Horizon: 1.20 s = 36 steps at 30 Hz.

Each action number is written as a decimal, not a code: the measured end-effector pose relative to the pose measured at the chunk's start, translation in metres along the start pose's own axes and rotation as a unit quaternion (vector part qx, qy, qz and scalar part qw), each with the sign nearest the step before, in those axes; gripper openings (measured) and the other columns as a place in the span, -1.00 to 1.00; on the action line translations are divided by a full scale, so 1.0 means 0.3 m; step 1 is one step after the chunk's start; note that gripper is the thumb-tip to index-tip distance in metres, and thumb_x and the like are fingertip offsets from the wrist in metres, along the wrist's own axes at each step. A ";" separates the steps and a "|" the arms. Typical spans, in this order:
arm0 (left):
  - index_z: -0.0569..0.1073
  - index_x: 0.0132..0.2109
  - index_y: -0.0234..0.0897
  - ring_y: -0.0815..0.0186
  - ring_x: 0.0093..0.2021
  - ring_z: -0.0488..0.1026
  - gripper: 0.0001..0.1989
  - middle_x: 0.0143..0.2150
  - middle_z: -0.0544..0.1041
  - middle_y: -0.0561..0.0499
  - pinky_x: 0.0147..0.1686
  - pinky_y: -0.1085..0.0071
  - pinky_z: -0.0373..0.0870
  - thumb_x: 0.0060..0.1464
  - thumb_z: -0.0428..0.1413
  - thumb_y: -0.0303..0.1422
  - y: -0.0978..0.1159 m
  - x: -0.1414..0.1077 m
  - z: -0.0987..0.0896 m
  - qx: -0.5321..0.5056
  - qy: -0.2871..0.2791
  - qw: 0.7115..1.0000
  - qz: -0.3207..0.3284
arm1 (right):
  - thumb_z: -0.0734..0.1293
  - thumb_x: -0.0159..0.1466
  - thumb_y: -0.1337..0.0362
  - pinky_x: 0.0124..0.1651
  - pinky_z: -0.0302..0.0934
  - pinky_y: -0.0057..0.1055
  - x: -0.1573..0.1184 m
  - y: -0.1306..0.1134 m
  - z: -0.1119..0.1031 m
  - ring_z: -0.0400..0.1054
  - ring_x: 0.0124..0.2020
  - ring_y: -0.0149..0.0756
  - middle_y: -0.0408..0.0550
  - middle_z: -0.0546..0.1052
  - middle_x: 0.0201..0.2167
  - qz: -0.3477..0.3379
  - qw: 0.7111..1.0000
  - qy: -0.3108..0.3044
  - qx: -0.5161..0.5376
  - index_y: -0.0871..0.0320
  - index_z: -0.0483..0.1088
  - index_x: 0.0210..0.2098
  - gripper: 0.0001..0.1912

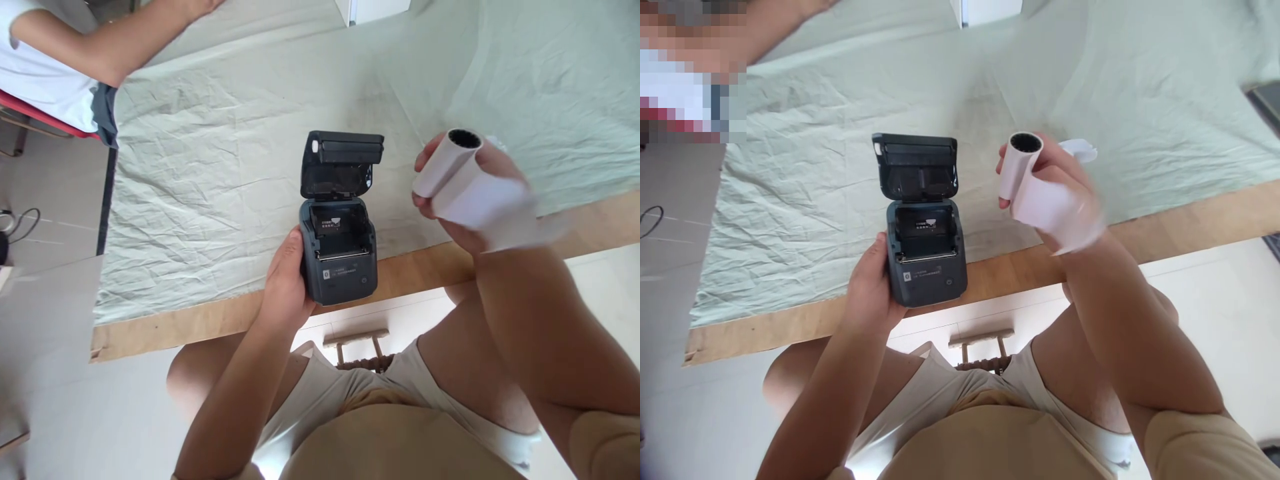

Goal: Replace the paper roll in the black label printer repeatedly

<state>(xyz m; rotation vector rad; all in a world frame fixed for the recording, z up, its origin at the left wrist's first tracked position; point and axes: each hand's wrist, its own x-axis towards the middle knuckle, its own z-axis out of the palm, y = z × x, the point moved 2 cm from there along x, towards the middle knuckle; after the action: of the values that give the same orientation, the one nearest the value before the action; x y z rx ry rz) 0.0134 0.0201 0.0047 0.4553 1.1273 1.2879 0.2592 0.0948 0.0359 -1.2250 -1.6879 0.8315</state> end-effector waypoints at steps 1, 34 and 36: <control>0.69 -0.09 -0.20 0.17 -0.18 0.78 -0.66 -0.18 0.78 0.02 -0.06 0.25 0.78 0.27 0.45 -0.03 -0.002 0.001 -0.001 0.001 0.002 1.000 0.001 | 0.30 0.46 0.00 -0.52 0.24 -0.33 0.003 0.025 0.008 0.39 -0.46 -0.29 -0.06 0.54 -0.33 0.019 1.000 0.003 0.024 -0.01 0.40 -0.22 -0.76; 0.71 -0.15 -0.17 0.14 -0.15 0.79 -0.71 -0.20 0.75 -0.01 -0.02 0.21 0.81 0.50 0.22 -0.12 -0.008 0.009 0.005 -0.014 -0.007 1.000 0.004 | 0.48 0.30 0.42 0.06 0.55 -0.11 -0.055 0.083 0.085 0.64 -0.07 -0.10 0.03 0.65 0.07 -0.009 0.987 -0.028 -0.156 -0.12 0.19 0.44 -0.19; 0.71 -0.15 -0.17 0.13 -0.11 0.80 -0.71 -0.22 0.74 -0.01 0.00 0.21 0.81 0.50 0.24 -0.11 -0.008 0.009 0.003 -0.012 -0.013 1.000 0.006 | 0.50 0.32 0.36 0.14 0.55 -0.08 -0.057 0.064 0.057 0.65 0.08 -0.03 0.05 0.65 0.10 -0.039 0.989 -0.003 -0.144 -0.10 0.27 0.38 -0.28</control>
<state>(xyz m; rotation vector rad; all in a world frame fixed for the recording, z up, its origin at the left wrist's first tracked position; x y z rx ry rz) 0.0150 0.0220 0.0021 0.4613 1.0876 1.3005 0.2531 0.0834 0.0078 -1.3380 -1.8956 0.5567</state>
